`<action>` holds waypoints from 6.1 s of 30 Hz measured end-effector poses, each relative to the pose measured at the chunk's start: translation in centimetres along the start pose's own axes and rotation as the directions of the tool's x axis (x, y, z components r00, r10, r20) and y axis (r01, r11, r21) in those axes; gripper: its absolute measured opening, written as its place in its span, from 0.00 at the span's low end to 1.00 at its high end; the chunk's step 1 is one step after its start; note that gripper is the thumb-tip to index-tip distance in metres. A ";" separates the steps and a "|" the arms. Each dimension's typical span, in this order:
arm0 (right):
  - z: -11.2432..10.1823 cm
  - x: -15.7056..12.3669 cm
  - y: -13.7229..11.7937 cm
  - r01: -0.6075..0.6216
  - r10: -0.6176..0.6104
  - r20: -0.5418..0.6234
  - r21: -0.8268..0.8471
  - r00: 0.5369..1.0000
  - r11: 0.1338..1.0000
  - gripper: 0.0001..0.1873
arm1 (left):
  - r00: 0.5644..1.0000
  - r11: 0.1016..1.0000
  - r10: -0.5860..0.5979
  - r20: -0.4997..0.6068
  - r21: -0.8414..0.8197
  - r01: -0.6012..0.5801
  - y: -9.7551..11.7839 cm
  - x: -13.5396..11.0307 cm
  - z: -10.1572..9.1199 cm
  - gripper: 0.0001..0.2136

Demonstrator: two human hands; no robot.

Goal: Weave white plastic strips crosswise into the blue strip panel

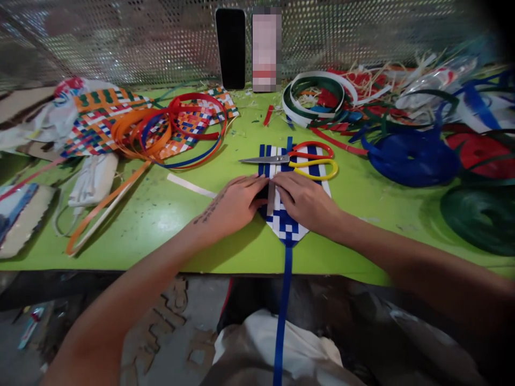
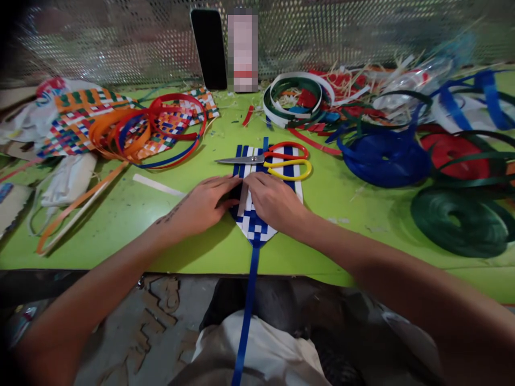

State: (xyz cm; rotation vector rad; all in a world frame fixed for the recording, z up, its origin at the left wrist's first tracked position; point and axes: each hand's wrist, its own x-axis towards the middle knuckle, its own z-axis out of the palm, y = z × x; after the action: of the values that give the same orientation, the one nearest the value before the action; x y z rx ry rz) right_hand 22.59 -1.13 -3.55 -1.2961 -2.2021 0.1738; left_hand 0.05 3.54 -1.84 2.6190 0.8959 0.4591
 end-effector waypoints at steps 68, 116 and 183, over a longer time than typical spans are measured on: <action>0.4 0.9 0.2 -0.022 0.019 0.105 0.026 0.994 0.999 0.25 | 0.994 0.996 0.085 -0.065 0.030 -0.083 -1.2 0.2 0.4 0.15; 0.6 1.0 0.1 0.027 -0.005 0.263 -0.081 0.965 0.996 0.32 | 0.958 0.973 0.229 -0.171 0.065 -0.221 -2.0 0.1 0.8 0.13; 0.6 0.9 0.1 0.040 -0.014 0.238 -0.103 0.971 0.994 0.32 | 0.966 0.913 0.246 -0.085 0.354 -0.201 3.2 -5.7 -1.1 0.14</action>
State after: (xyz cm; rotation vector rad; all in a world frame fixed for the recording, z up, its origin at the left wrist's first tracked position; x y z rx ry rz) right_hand 22.00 -0.26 -3.75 -1.3625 -2.4591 0.2118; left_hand -3.04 -2.21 -0.63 3.0641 0.7734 0.5813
